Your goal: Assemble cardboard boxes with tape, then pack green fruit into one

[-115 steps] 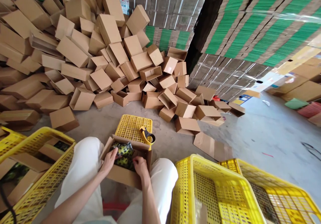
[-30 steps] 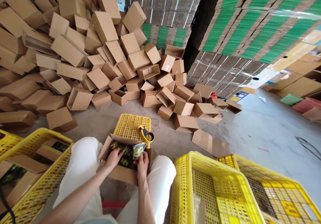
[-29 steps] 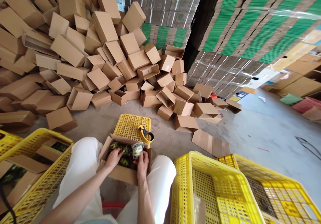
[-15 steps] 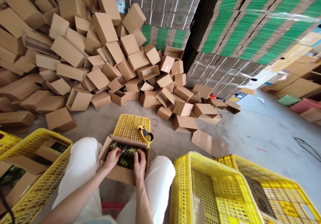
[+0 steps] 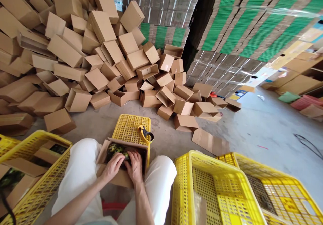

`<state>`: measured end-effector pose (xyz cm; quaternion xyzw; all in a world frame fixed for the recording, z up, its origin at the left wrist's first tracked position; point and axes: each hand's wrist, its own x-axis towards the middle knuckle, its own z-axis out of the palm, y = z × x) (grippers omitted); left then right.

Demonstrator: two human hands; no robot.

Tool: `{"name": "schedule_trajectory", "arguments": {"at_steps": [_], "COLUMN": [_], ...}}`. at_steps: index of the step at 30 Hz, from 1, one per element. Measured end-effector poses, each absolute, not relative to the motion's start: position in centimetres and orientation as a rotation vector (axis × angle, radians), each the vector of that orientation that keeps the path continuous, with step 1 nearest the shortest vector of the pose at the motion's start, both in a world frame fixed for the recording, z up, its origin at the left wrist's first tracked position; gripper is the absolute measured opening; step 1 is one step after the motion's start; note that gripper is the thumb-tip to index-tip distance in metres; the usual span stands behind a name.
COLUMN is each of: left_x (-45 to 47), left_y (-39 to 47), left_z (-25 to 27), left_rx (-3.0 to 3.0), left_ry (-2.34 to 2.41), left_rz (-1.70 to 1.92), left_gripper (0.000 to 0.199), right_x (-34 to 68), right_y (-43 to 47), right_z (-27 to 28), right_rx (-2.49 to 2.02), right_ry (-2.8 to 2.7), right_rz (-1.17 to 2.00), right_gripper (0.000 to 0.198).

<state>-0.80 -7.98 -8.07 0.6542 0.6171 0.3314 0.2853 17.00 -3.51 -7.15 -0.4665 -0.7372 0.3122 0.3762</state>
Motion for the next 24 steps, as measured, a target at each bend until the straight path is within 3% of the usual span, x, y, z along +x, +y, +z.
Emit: {"name": "schedule_trajectory", "arguments": {"at_steps": [2, 6, 10, 14, 19, 24], "left_x": [-1.2, -1.6, -1.7, -2.1, -2.3, -2.0], "left_y": [-7.2, -5.8, -5.0, -4.7, -4.4, -4.4], "left_z": [-8.6, -9.8, -10.2, -9.8, -9.7, -10.1], "left_rx": [1.652, 1.522, 1.537, 1.595, 1.578, 1.543], "left_ry": [1.773, 1.854, 1.773, 1.661, 1.669, 1.782], "left_rz": [0.791, 0.498, 0.408, 0.406, 0.372, 0.291], "left_gripper": [0.039, 0.051, 0.075, 0.082, 0.078, 0.053], "right_x": [17.4, 18.3, 17.7, 16.9, 16.9, 16.1], "right_y": [-2.7, -1.8, -2.4, -2.2, -0.6, -1.2], "right_z": [-7.0, -7.2, -8.8, -11.0, -11.6, -10.1], "right_rx": [-1.252, -1.38, -1.319, -1.363, -1.416, -1.4], "right_ry": [-1.664, -1.412, -1.52, -1.711, -1.675, -1.628], "right_rz": [0.905, 0.961, 0.923, 0.773, 0.739, 0.727], "right_gripper": [0.029, 0.049, 0.049, 0.051, 0.026, 0.027]}}
